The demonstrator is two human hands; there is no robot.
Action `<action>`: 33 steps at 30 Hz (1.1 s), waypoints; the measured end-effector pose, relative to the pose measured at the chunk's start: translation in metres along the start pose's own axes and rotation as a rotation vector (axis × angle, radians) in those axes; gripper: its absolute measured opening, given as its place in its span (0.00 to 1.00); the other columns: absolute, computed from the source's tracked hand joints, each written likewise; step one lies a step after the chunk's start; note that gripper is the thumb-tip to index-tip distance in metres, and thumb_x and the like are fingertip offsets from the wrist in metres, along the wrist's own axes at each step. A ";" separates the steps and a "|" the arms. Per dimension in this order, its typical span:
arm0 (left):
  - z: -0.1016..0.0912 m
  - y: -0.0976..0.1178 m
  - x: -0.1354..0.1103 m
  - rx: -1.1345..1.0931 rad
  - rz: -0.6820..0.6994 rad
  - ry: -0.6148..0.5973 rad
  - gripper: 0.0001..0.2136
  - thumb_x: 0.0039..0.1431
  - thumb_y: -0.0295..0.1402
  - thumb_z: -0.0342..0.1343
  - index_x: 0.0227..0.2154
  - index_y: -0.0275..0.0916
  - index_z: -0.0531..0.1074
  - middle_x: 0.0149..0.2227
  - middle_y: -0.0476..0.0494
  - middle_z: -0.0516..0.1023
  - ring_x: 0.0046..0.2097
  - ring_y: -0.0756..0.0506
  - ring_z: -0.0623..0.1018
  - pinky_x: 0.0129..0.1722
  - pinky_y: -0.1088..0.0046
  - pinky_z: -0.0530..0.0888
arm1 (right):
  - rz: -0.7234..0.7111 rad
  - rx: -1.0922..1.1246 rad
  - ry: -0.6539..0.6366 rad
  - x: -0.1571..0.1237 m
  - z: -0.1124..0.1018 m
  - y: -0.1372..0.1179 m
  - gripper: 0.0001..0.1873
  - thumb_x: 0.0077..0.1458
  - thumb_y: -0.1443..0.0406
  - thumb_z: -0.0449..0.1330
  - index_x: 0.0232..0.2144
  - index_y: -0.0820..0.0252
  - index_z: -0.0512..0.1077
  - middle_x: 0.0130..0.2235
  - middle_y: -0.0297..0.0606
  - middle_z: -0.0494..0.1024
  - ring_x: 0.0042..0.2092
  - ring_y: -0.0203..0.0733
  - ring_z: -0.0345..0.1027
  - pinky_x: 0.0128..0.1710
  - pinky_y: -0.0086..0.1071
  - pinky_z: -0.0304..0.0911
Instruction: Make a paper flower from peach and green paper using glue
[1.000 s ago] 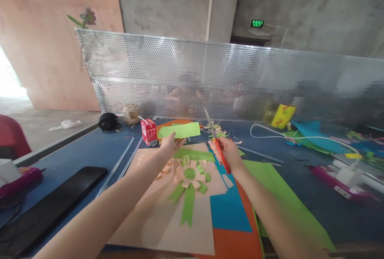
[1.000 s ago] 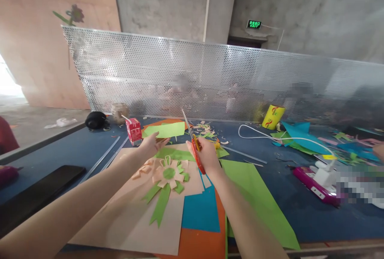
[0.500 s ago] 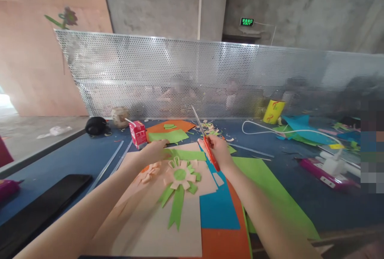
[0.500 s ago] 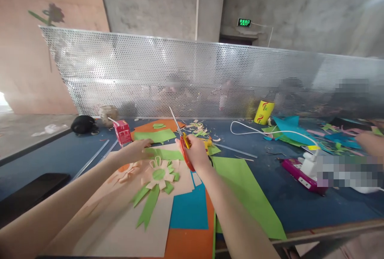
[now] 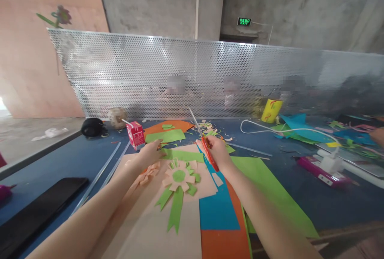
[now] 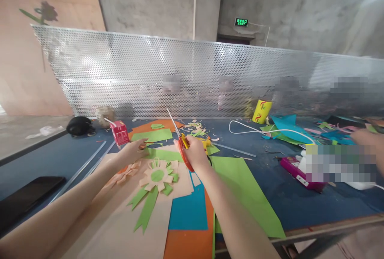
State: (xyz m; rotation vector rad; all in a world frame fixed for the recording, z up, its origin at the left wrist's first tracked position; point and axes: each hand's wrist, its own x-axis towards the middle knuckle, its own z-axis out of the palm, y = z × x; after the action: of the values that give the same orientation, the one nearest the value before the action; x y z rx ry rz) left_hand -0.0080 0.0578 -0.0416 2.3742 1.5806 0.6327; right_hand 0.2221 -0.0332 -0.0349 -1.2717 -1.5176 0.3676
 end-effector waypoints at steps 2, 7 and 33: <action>0.002 -0.001 0.000 -0.016 0.009 0.002 0.23 0.43 0.34 0.53 0.46 0.36 0.63 0.37 0.38 0.75 0.40 0.41 0.73 0.38 0.70 0.67 | 0.001 0.002 -0.004 0.000 0.000 0.002 0.13 0.44 0.55 0.53 0.20 0.59 0.63 0.20 0.30 0.66 0.23 0.32 0.58 0.22 0.24 0.53; -0.003 0.001 -0.001 -0.101 0.047 0.115 0.15 0.43 0.29 0.51 0.38 0.39 0.68 0.31 0.44 0.75 0.36 0.43 0.74 0.37 0.72 0.68 | 0.024 -0.009 0.009 0.000 -0.002 0.002 0.13 0.43 0.56 0.54 0.19 0.59 0.62 0.19 0.30 0.66 0.22 0.32 0.59 0.20 0.25 0.53; -0.036 0.051 -0.027 -1.036 0.225 0.278 0.06 0.41 0.29 0.58 0.24 0.38 0.66 0.27 0.48 0.70 0.25 0.52 0.72 0.22 0.76 0.72 | 0.398 0.734 0.077 0.009 -0.003 -0.007 0.20 0.32 0.61 0.65 0.24 0.58 0.58 0.33 0.36 0.72 0.29 0.39 0.71 0.24 0.29 0.66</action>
State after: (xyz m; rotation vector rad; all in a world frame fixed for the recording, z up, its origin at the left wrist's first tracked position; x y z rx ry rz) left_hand 0.0082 0.0108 0.0051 1.6823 0.7122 1.4363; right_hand 0.2219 -0.0291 -0.0239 -0.9585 -0.9090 1.0159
